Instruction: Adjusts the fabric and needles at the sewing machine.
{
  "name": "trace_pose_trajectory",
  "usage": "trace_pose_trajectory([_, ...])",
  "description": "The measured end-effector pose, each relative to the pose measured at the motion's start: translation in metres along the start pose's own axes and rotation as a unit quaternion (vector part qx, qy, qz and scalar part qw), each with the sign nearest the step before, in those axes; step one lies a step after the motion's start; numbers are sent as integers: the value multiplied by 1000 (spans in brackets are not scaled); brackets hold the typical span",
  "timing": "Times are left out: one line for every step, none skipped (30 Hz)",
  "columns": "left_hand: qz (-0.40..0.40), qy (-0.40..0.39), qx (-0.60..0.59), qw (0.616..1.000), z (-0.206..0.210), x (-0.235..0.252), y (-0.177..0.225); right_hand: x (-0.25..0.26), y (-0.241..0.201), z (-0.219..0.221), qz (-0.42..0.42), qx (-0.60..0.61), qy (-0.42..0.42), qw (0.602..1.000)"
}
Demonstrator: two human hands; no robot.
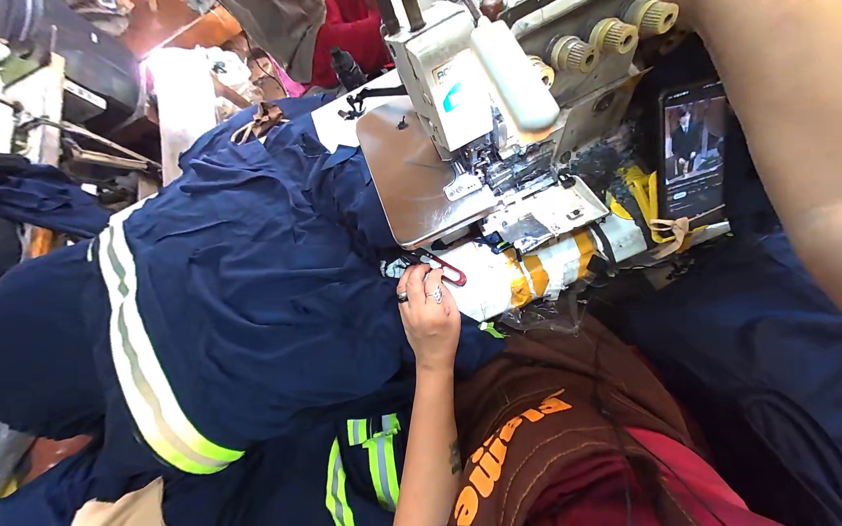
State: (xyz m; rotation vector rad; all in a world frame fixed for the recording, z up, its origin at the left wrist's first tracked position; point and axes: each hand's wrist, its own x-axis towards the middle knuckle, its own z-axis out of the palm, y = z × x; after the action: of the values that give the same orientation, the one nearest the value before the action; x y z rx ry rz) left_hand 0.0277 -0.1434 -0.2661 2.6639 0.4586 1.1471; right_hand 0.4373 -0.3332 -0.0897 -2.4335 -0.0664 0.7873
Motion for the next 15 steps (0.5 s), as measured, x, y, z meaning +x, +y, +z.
trace_pose_trajectory([1, -1, 1, 1000, 0, 0, 0, 1, -2, 0, 28, 19, 6, 999])
trace_pose_trajectory([2, -1, 4, 1000, -1, 1, 0, 3, -3, 1, 47, 28, 21, 998])
trace_pose_trajectory([2, -1, 7, 1000, 0, 1, 0, 4, -4, 2, 68, 36, 29, 997])
trace_pose_trajectory([1, -1, 9, 1000, 0, 0, 0, 5, -6, 0, 76, 39, 14, 996])
trace_pose_trajectory([1, -2, 10, 1000, 0, 0, 0, 7, -6, 0, 76, 34, 9, 996])
trace_pose_trajectory([1, -2, 12, 1000, 0, 0, 0, 8, -6, -1, 72, 27, 6, 997])
trace_pose_trajectory([1, -2, 12, 1000, 0, 0, 1, 11, -5, -1, 68, 19, 6, 998])
trace_pose_trajectory([3, 0, 12, 1000, 0, 0, 1, 12, -5, -1, 65, 8, 6, 998])
trace_pose_trajectory([5, 1, 14, 1000, 0, 0, 1, 13, -4, -1, 65, -3, 4, 998])
trace_pose_trajectory([6, 1, 16, 1000, 0, 1, 1, 14, -4, -1, 59, -20, 5, 998])
trace_pose_trajectory([7, 1, 18, 1000, 0, 1, 1, 13, -2, -1, 47, -36, 7, 998])
trace_pose_trajectory([9, 1, 20, 1000, 0, 0, 1, 12, -1, 0, 32, -43, 7, 999])
trace_pose_trajectory([11, 0, 19, 1000, 0, 0, 0, 11, 2, 1, 19, -41, 13, 999])
trace_pose_trajectory([12, 1, 18, 1000, 0, 0, 0, 9, 5, 1, 3, -42, 6, 999])
trace_pose_trajectory([12, 3, 18, 1000, 0, 0, 0, 7, 6, 2, -21, -54, 4, 998])
